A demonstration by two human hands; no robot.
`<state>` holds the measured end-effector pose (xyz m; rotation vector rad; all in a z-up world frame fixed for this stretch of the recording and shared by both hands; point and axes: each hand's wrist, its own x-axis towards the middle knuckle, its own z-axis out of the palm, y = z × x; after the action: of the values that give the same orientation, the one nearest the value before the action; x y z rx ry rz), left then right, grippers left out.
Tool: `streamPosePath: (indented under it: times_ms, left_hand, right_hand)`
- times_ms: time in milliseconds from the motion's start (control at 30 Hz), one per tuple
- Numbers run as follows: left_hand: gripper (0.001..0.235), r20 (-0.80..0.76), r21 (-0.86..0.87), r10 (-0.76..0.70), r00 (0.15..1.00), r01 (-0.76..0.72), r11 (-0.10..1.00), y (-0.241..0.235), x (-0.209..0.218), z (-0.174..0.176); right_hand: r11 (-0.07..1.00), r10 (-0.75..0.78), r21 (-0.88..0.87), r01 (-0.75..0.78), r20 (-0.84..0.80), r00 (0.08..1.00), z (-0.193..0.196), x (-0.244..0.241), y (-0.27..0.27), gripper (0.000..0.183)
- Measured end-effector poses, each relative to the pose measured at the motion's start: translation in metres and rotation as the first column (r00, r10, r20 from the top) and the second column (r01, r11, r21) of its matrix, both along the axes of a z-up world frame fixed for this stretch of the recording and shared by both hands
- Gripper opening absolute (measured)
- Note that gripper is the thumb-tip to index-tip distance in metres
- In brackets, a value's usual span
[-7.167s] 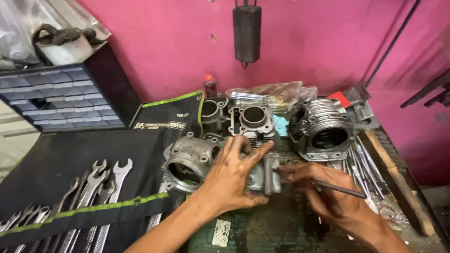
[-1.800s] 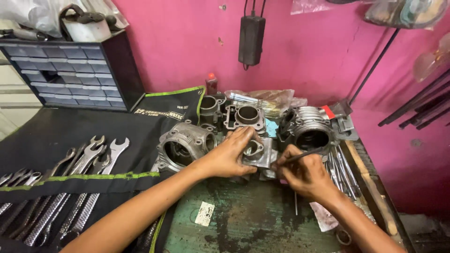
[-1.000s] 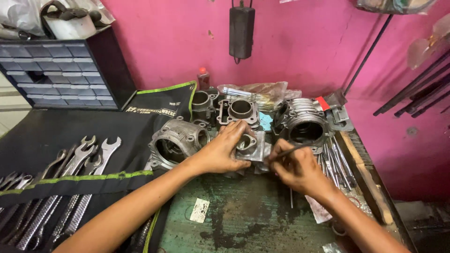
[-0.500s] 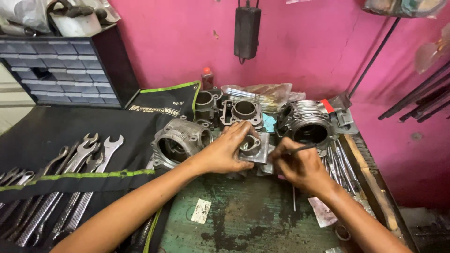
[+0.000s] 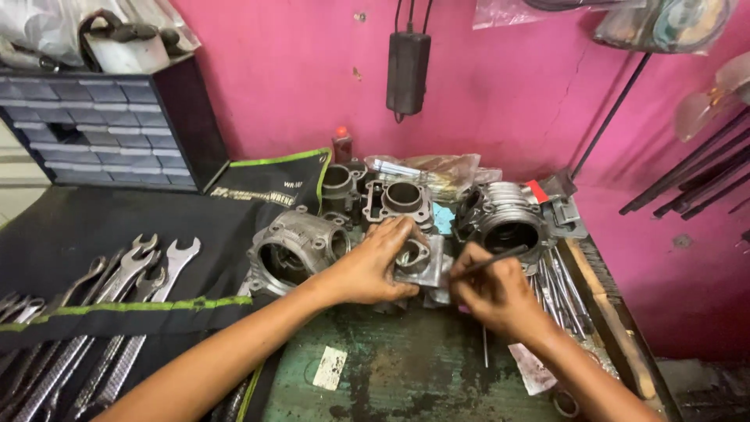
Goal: A person is cleaning and inspecting motorcycle engine cylinder blocks using a metal scribe at a workbench.
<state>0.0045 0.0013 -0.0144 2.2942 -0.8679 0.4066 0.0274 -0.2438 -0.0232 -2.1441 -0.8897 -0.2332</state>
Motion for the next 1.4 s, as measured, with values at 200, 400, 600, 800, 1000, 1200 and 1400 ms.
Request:
streamPosePath:
  times_ms: [200, 400, 600, 800, 1000, 1200, 1400]
  left_hand:
    - [0.077, -0.061, 0.041, -0.005, 0.998, 0.008, 0.999, 0.002, 0.004, -0.007]
    - [0.077, -0.031, 0.072, -0.007, 0.999, 0.009, 0.997, 0.000, 0.009, -0.009]
    - [0.068, -0.076, 0.008, 0.002, 0.997, -0.001, 1.000, -0.004, -0.005, 0.015]
    - [0.068, -0.072, 0.021, 0.025, 0.997, -0.023, 1.000, -0.003, -0.009, 0.016]
    - [0.068, -0.075, 0.028, 0.003, 0.997, -0.001, 1.000, -0.002, -0.006, 0.010]
    - [0.067, -0.028, 0.041, 0.004, 1.000, -0.003, 0.999, 0.001, -0.004, 0.011]
    - [0.068, -0.044, 0.036, 0.005, 0.999, -0.004, 0.999, -0.001, -0.004, 0.008]
  right_hand:
    - [0.984, 0.179, 0.006, -0.180, 0.070, 0.981, -0.008, 0.011, -0.010, 0.012]
    - [0.971, 0.236, 0.055, -0.232, -0.103, 0.966, 0.016, -0.006, -0.012, 0.011]
    - [0.996, 0.086, -0.016, -0.085, 0.329, 0.941, -0.011, 0.023, -0.002, 0.024]
    - [0.986, 0.166, -0.076, -0.150, 0.291, 0.942, 0.000, 0.006, -0.006, 0.024]
    - [0.995, 0.080, -0.060, -0.077, 0.054, 0.995, -0.005, 0.014, -0.013, 0.018]
    - [1.000, 0.010, -0.005, -0.010, 0.114, 0.993, -0.007, 0.022, -0.011, 0.017]
    - [1.000, 0.003, 0.016, -0.003, -0.023, 1.000, -0.005, 0.011, -0.021, 0.012]
